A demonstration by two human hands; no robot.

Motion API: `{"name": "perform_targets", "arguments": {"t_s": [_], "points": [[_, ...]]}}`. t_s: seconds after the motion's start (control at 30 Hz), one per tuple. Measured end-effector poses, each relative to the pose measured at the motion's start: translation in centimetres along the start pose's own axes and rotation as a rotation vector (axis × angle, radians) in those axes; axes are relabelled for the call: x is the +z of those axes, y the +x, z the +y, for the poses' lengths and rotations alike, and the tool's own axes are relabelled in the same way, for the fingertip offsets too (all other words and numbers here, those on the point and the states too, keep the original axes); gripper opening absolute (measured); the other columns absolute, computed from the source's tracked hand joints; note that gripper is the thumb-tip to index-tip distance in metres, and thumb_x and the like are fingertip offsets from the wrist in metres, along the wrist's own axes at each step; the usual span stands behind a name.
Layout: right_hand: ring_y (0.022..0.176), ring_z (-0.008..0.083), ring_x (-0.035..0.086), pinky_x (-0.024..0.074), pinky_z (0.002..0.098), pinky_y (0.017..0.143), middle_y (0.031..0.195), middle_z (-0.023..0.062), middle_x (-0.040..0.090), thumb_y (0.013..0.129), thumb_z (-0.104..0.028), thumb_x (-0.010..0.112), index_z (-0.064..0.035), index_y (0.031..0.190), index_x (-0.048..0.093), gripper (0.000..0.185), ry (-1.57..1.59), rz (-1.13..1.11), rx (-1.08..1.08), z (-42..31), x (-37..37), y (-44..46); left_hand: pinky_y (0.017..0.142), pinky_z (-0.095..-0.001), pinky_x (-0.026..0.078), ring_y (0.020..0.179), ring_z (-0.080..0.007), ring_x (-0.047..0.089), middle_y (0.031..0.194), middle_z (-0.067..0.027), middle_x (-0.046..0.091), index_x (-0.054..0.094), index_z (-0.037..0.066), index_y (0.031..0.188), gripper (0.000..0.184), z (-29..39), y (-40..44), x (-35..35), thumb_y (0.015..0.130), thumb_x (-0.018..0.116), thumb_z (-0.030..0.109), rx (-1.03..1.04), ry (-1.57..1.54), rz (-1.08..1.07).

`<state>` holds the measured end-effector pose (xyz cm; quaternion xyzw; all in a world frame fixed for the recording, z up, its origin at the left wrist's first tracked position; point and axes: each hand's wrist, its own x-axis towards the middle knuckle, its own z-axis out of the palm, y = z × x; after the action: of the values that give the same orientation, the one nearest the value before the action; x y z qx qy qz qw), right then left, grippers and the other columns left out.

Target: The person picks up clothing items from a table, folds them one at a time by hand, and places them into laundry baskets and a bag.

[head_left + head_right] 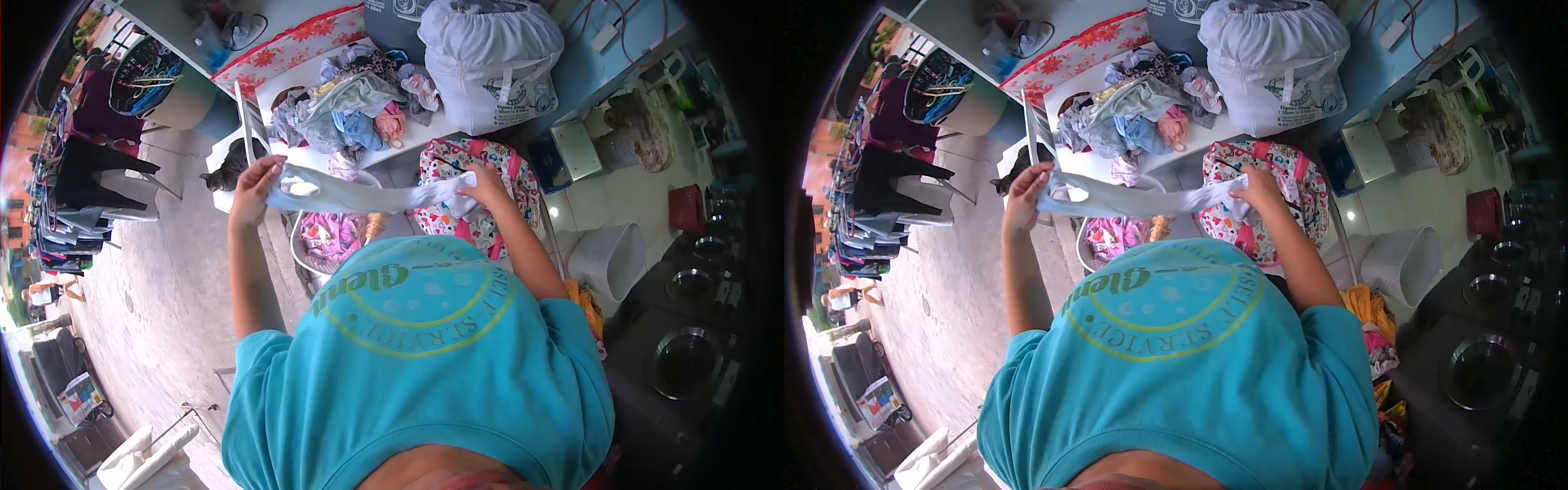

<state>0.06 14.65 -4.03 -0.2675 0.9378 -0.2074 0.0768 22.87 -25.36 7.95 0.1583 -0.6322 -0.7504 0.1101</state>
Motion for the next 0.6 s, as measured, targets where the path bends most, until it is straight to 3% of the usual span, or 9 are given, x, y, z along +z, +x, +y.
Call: {"name": "perform_targets", "arguments": {"t_s": [0.07,0.13,0.17,0.23,0.27,0.33,0.37,0.43,0.6], "points": [[0.091,0.0324,0.06,0.0464,0.0384,0.082,0.097,0.0154,0.063,0.063,-0.025,0.078,-0.0072,0.103,0.061,0.047,-0.099,0.064,0.02,0.1,0.2,-1.2,0.075,-0.0206,0.044,0.085,-0.0076,0.056,0.093,-0.0003,0.064,0.064,0.002,0.103,0.018,-4.1,-0.3,-2.5,0.089,0.057,0.011,-0.026,0.094,0.025],[0.091,0.029,0.061,0.0468,0.0367,0.082,0.098,0.0159,0.063,0.066,-0.019,0.075,-0.0071,0.104,0.062,0.042,-0.119,-0.315,0.254,0.5,-0.7,-2.1,0.072,-0.0208,0.044,0.081,-0.0069,0.056,0.091,0.001,0.064,0.063,0.002,0.106,0.02,-7.9,-0.8,-3.9,0.089,0.057,0.009,-0.26,0.335,-0.061],[0.091,0.029,0.061,0.0468,0.0367,0.082,0.098,0.0159,0.063,0.066,-0.019,0.075,-0.0071,0.104,0.062,0.041,-0.116,-0.311,0.273,0.8,-0.7,-2.5,0.072,-0.0246,0.046,0.081,-0.0117,0.058,0.093,-0.0044,0.066,0.063,0.001,0.106,0.022,-11.9,-0.8,-5.3,0.085,0.06,0.009,-0.291,0.591,-0.124],[0.095,0.0287,0.061,0.0468,0.0369,0.085,0.1,0.0159,0.064,0.071,-0.009,0.07,-0.0046,0.105,0.062,0.036,0.262,-0.268,0.273,1.9,-1.4,-3.6,0.083,-0.0416,0.048,0.097,-0.0335,0.06,0.109,-0.019,0.06,0.051,0.011,0.125,0.058,-22.5,-1.0,-10.2,0.072,0.071,0.02,-0.075,1.091,-0.381],[0.094,0.0245,0.062,0.047,0.0326,0.082,0.102,0.0147,0.064,0.074,-0.003,0.064,-0.0032,0.108,0.061,0.034,0.387,-0.215,0.247,1.1,-3.0,-4.3,0.086,-0.044,0.047,0.104,-0.0353,0.057,0.113,-0.0193,0.058,0.043,0.015,0.132,0.071,-21.8,-1.0,-8.3,0.069,0.073,0.03,-0.443,1.427,-0.484],[0.092,0.0167,0.061,0.0462,0.0275,0.08,0.102,0.01,0.065,0.077,0.0,0.06,-0.004,0.109,0.061,0.032,0.742,-0.126,0.137,3.0,-3.4,-5.1,0.086,-0.0439,0.046,0.105,-0.0344,0.056,0.11,-0.0219,0.058,0.044,0.012,0.13,0.071,-23.2,-0.7,-6.2,0.07,0.071,0.037,-0.525,1.475,-0.549],[0.087,0.0114,0.055,0.0436,0.0248,0.078,0.101,0.0025,0.062,0.08,0.002,0.057,-0.0041,0.111,0.061,0.032,0.931,-0.16,0.263,1.7,-5.6,-6.2,0.087,-0.0433,0.046,0.106,-0.0346,0.055,0.113,-0.0217,0.057,0.044,0.007,0.129,0.068,-25.0,0.2,-6.5,0.073,0.069,0.036,-0.443,1.342,-0.699],[0.084,0.0073,0.051,0.041,0.0207,0.075,0.092,-0.0004,0.06,0.082,-0.003,0.058,-0.0065,0.11,0.062,0.029,1.178,-0.069,0.333,2.6,-6.6,-9.3,0.089,-0.0412,0.044,0.107,-0.0342,0.055,0.117,-0.0196,0.057,0.049,0.004,0.124,0.059,-28.1,1.6,-6.7,0.077,0.066,0.034,-0.25,1.07,-0.788],[0.076,0.005,0.047,0.0385,0.0209,0.064,0.085,-0.0034,0.057,0.081,-0.007,0.06,-0.0093,0.106,0.064,0.025,0.926,0.225,0.55,6.4,-6.2,-20.5,0.089,-0.0394,0.044,0.107,-0.0319,0.056,0.117,-0.0194,0.057,0.052,0.004,0.121,0.053,-28.3,7.3,-3.5,0.078,0.065,0.033,-0.352,1.344,-1.005]]}}
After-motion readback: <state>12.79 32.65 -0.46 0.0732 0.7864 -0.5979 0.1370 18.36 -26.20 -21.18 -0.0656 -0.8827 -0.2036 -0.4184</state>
